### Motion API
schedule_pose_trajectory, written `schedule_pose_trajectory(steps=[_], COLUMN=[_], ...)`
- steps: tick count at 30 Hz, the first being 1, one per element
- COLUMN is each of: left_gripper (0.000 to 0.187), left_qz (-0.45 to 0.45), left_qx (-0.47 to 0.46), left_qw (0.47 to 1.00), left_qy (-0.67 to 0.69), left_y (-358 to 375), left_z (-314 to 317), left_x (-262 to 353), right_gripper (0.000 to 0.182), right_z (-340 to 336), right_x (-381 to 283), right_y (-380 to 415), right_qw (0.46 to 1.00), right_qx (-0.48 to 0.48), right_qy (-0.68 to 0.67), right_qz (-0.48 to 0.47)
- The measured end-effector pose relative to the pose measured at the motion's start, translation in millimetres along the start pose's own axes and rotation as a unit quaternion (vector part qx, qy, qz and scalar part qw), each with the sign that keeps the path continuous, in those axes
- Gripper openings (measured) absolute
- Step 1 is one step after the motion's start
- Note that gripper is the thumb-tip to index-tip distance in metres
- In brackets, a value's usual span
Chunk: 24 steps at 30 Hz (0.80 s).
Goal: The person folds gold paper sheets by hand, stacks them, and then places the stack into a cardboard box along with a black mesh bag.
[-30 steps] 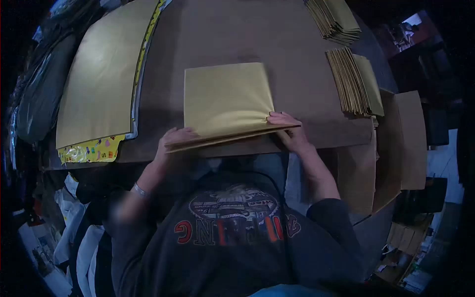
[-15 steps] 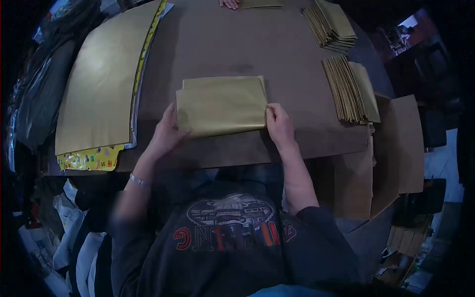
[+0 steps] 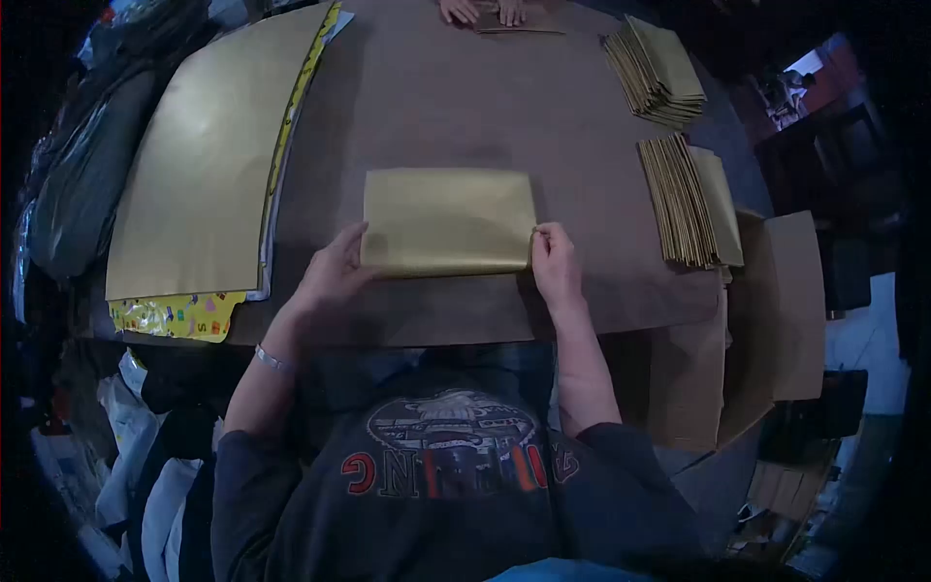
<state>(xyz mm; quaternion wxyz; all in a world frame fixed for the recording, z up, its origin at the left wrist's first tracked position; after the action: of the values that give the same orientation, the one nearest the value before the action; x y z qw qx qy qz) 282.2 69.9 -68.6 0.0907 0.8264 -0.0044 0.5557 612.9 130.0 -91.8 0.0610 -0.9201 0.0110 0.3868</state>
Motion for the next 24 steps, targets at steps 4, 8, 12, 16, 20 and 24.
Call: schedule_pose_trajectory(steps=[4,8,12,16,20,24], left_gripper=[0.045,0.038,0.033,0.030,0.028,0.025], left_qz=[-0.038,-0.022,-0.002,-0.015,0.029,0.087], left_qx=[-0.008,0.008,0.012,0.009,0.046,0.036], left_qw=[0.987,0.982,0.979,0.976,0.957,0.919], left_qy=[-0.157,-0.189,-0.203,-0.215,-0.287,-0.383], left_y=[2,-2,-1,-1,0,-19], left_z=[-3,-2,-3,-1,-1,10], left_x=[1,-6,3,-1,13,31], right_gripper=[0.021,0.023,0.024,0.023,0.021,0.021], right_z=[-1,-3,-2,1,4,-1], right_x=[-8,-7,-8,1,7,-9], right_y=[-1,-2,-2,-4,-7,-3], right_qw=[0.998,0.999,0.997,0.999,1.000,0.999], right_qx=[-0.051,-0.042,-0.045,-0.034,-0.026,-0.036], right_qy=[-0.007,0.015,0.034,0.015,0.013,0.010], right_qz=[0.041,0.025,0.044,0.011,0.002,0.008])
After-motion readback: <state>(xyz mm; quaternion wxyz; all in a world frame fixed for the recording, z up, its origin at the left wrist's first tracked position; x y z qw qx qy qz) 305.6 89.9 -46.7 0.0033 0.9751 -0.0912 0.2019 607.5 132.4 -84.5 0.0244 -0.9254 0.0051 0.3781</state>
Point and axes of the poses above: each hand's wrist, its own y-axis away from the middle knuckle, its own z-axis out of the palm, x = y × z, the point moved 4 cm from there along -y, towards the middle knuckle, and after that the axes turned 2 degrees about z, right-handed, at the moved point
